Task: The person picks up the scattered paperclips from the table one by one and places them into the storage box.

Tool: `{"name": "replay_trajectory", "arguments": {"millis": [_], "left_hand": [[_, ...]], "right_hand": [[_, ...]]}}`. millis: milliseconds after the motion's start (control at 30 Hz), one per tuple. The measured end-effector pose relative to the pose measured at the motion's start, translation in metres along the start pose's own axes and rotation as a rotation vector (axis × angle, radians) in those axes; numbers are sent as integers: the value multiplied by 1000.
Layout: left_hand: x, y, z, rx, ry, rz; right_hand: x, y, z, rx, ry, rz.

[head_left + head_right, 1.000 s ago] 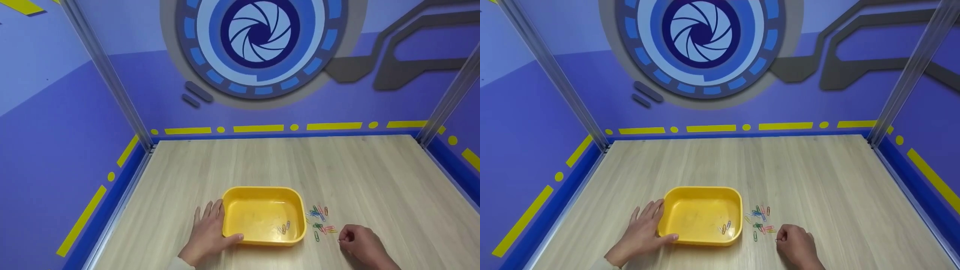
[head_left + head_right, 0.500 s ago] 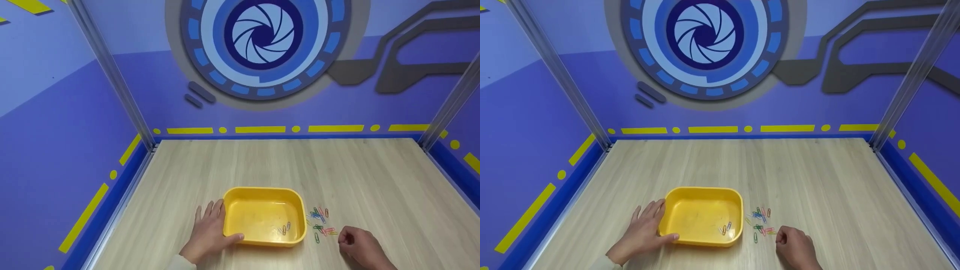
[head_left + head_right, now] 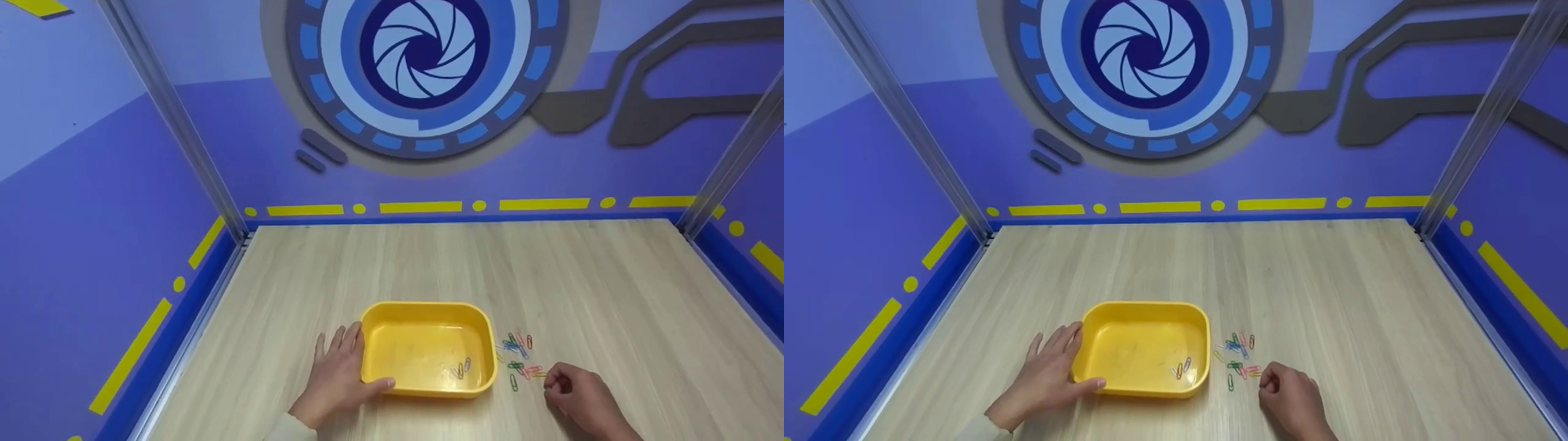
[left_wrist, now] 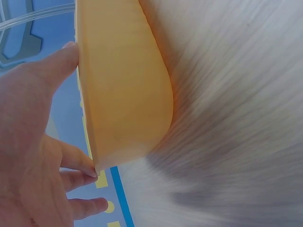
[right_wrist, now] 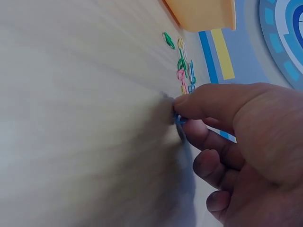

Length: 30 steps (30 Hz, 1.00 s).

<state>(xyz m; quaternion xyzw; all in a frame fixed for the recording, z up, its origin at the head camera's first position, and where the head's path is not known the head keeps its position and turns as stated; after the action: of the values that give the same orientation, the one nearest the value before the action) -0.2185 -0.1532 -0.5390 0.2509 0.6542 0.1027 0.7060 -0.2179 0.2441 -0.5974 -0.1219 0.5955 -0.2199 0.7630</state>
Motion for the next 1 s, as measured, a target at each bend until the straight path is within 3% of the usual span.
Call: {"name": "replay_trajectory", "arguments": {"millis": [200, 433, 1000], "left_hand": [[-2, 1, 2, 30, 28, -8], [-1, 1, 1, -1, 9, -4], [-3, 1, 0, -15, -7, -20]], "right_hand": [[-2, -11, -1, -32, 53, 8], [-6, -24, -3, -18, 50, -3], [-12, -54, -8, -88, 78, -22]]}}
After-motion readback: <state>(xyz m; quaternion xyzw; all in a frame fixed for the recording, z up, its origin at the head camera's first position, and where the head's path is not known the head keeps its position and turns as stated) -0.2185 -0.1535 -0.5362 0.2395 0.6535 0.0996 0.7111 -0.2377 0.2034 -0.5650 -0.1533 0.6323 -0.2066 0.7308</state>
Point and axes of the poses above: each hand's wrist, its own z-axis away from the middle knuckle, its own x-axis out of the palm, y = z × x, the point moved 3 cm from there along -z, towards the middle knuckle, and after that the axes turned 15 degrees about z, right-handed, at the moved point
